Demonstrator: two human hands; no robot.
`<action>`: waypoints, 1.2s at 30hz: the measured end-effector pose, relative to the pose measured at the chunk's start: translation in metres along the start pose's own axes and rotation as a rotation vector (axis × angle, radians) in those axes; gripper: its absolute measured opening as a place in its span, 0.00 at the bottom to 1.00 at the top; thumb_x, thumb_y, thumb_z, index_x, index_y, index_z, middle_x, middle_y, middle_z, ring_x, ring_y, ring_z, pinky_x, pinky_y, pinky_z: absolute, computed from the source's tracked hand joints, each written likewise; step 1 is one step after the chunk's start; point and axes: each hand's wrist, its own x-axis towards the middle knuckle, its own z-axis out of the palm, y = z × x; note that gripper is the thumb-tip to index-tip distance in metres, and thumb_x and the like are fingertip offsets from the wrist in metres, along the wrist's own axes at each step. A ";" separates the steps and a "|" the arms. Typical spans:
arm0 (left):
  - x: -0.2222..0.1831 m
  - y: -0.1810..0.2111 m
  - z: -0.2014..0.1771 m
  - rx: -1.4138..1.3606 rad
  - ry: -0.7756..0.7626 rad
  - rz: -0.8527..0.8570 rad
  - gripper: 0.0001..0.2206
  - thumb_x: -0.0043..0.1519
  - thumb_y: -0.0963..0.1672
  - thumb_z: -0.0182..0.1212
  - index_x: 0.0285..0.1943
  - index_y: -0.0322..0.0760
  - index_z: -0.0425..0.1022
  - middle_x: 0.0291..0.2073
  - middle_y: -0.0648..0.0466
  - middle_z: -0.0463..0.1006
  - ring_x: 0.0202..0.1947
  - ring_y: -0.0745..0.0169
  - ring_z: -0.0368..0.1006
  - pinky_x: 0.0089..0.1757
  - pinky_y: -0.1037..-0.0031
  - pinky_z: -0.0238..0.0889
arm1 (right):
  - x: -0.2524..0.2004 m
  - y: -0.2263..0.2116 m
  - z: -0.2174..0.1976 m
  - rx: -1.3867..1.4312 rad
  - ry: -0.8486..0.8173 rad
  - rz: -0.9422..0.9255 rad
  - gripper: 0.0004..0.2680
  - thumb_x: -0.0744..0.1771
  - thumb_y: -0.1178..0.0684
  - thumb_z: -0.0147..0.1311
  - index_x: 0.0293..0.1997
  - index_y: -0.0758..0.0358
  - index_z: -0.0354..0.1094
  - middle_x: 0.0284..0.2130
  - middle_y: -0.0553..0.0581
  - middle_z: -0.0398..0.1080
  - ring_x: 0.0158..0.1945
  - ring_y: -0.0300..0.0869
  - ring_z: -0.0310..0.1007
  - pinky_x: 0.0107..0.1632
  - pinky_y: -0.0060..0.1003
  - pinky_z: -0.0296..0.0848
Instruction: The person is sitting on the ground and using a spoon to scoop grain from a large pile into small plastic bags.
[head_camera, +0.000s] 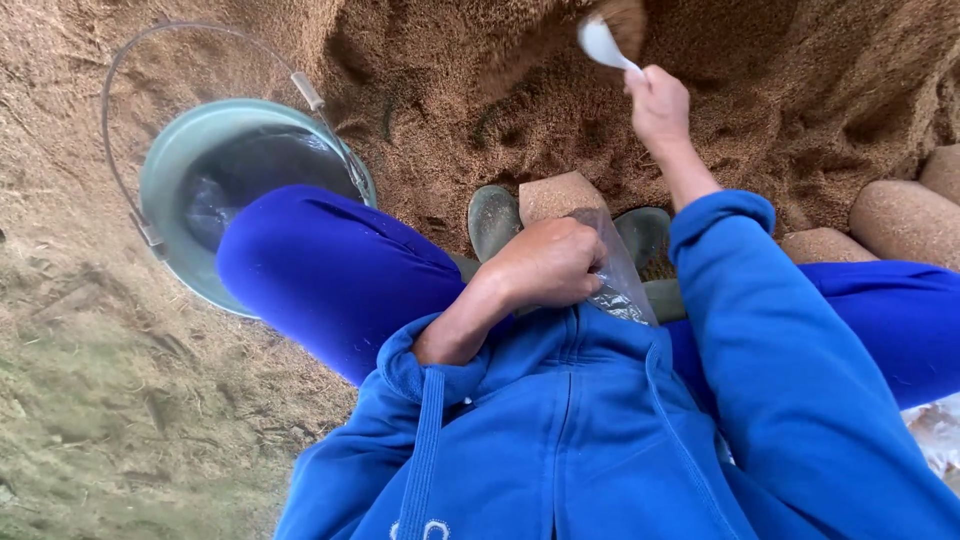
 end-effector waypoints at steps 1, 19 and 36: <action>0.000 0.000 0.000 -0.007 0.006 0.008 0.06 0.49 0.41 0.60 0.28 0.35 0.82 0.26 0.47 0.82 0.25 0.47 0.76 0.32 0.61 0.71 | -0.011 -0.001 -0.009 0.130 -0.060 0.029 0.11 0.75 0.49 0.43 0.36 0.57 0.67 0.27 0.48 0.62 0.26 0.36 0.57 0.26 0.32 0.58; 0.008 -0.004 0.005 -0.033 -0.029 -0.037 0.11 0.49 0.44 0.61 0.15 0.37 0.71 0.15 0.43 0.74 0.27 0.40 0.78 0.33 0.57 0.67 | 0.017 0.059 -0.023 -0.133 0.225 0.019 0.10 0.72 0.42 0.50 0.40 0.52 0.74 0.30 0.60 0.74 0.39 0.57 0.76 0.42 0.53 0.74; 0.010 0.004 -0.002 -0.051 -0.028 -0.048 0.07 0.52 0.40 0.59 0.31 0.34 0.83 0.21 0.51 0.80 0.17 0.59 0.71 0.23 0.71 0.69 | 0.024 0.033 -0.039 -0.286 0.067 0.072 0.13 0.76 0.45 0.43 0.39 0.58 0.68 0.25 0.49 0.62 0.24 0.39 0.58 0.26 0.35 0.61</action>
